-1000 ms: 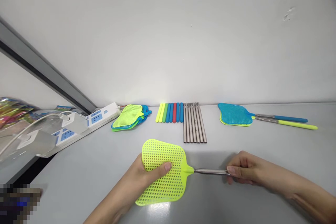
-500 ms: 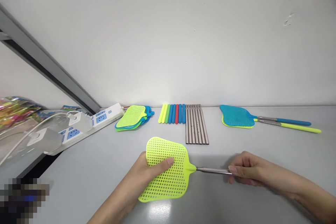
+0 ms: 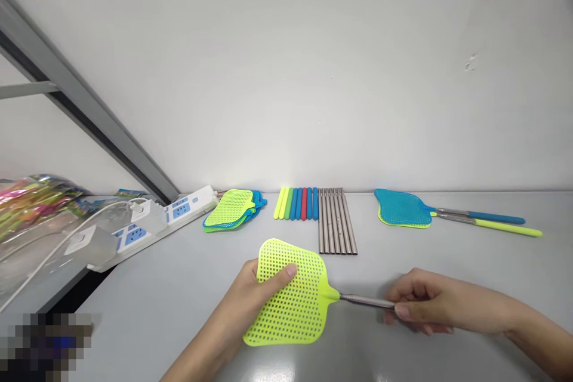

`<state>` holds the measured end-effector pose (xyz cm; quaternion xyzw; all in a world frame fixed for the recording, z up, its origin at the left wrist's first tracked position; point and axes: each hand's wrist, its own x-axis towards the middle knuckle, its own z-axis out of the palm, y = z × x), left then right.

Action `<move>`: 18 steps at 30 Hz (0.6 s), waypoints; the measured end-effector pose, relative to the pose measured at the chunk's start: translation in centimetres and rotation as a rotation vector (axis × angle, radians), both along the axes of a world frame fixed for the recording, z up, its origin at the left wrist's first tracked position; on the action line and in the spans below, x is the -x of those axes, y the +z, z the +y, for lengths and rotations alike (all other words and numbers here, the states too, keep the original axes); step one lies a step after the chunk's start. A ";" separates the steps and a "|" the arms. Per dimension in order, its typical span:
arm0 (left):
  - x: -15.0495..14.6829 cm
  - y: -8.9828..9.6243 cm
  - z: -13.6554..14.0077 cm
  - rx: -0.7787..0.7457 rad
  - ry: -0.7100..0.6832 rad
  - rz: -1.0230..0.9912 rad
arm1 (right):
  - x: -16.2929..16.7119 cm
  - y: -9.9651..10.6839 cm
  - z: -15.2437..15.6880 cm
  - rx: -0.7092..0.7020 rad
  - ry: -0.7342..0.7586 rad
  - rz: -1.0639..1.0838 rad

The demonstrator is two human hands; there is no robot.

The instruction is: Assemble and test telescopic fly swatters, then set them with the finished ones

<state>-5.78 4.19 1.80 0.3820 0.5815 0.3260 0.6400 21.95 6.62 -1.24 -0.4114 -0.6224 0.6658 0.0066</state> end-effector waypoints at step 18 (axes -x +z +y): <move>-2.3 -0.7 -1.5 -0.350 0.146 0.269 | 4.7 1.0 0.9 -0.137 0.049 0.132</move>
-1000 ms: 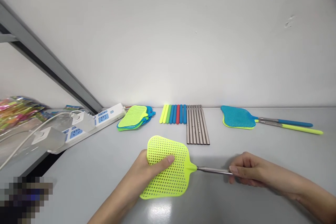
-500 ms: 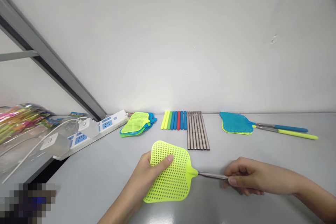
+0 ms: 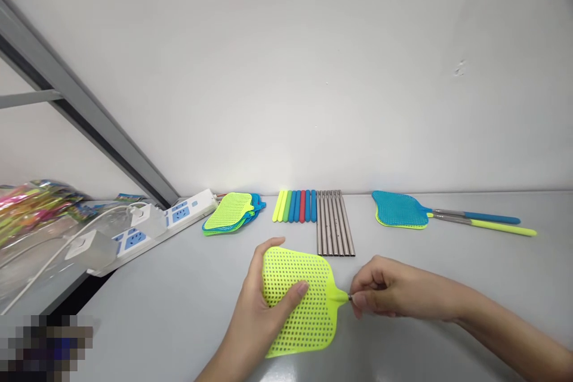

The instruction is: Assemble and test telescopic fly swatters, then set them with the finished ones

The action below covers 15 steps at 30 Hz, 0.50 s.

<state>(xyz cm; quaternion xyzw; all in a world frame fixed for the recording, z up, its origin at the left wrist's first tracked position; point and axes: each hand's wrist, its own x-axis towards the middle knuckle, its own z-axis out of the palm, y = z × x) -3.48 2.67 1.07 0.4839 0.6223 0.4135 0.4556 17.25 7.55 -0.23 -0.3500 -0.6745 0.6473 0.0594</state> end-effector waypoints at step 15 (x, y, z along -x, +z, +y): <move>-0.4 -2.1 -0.5 -0.004 -0.075 -0.016 | 0.0 -2.2 -0.9 0.270 -0.155 -0.097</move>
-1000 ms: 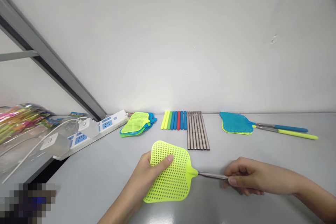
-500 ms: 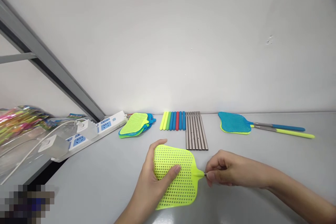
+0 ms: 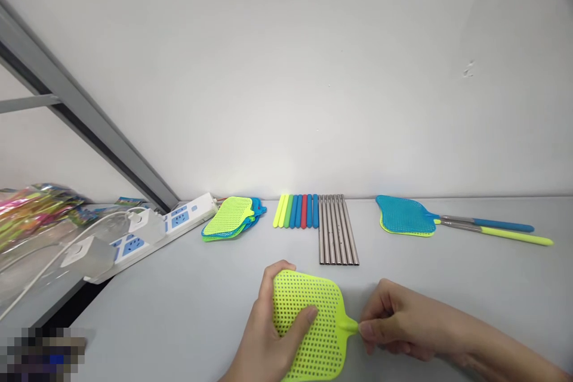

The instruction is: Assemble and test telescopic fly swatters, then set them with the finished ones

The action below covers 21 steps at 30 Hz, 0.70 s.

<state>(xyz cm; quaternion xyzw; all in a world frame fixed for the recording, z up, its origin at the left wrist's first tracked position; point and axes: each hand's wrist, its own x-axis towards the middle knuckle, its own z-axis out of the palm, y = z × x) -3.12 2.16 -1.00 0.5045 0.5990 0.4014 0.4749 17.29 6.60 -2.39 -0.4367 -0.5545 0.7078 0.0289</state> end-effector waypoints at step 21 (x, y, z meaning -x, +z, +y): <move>-0.4 1.9 0.1 0.001 0.070 -0.078 | -0.4 2.0 0.3 0.045 0.044 0.056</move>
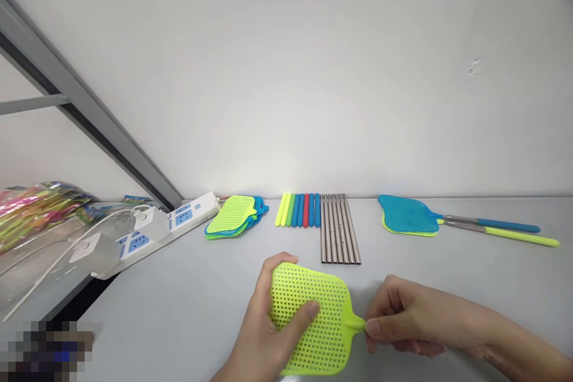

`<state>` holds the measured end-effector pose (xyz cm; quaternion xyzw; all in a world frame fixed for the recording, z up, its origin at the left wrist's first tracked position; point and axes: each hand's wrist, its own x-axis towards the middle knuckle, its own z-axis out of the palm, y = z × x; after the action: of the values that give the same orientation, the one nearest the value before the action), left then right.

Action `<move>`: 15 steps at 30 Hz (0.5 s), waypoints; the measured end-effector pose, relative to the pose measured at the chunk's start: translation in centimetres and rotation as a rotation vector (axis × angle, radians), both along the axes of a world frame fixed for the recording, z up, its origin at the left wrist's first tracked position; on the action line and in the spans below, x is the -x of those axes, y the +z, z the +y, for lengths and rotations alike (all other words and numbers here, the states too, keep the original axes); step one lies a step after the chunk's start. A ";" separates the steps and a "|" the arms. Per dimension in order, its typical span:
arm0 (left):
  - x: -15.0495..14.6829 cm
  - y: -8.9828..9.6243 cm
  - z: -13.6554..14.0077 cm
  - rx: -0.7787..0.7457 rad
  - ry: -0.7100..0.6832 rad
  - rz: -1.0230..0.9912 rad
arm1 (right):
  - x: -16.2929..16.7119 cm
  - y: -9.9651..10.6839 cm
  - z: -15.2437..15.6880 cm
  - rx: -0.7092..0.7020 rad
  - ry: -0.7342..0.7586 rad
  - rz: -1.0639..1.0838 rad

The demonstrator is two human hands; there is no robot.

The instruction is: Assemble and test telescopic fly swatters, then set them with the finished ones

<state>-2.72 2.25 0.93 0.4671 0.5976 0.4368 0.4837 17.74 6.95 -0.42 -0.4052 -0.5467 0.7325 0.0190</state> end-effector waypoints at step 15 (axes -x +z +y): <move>0.3 -0.5 0.4 0.038 -0.051 -0.063 | 0.1 -1.0 0.1 -0.052 -0.007 -0.001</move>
<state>-3.04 2.65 0.39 0.4589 0.5781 0.4276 0.5219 17.59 7.03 -1.47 -0.4067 -0.5643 0.7178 0.0319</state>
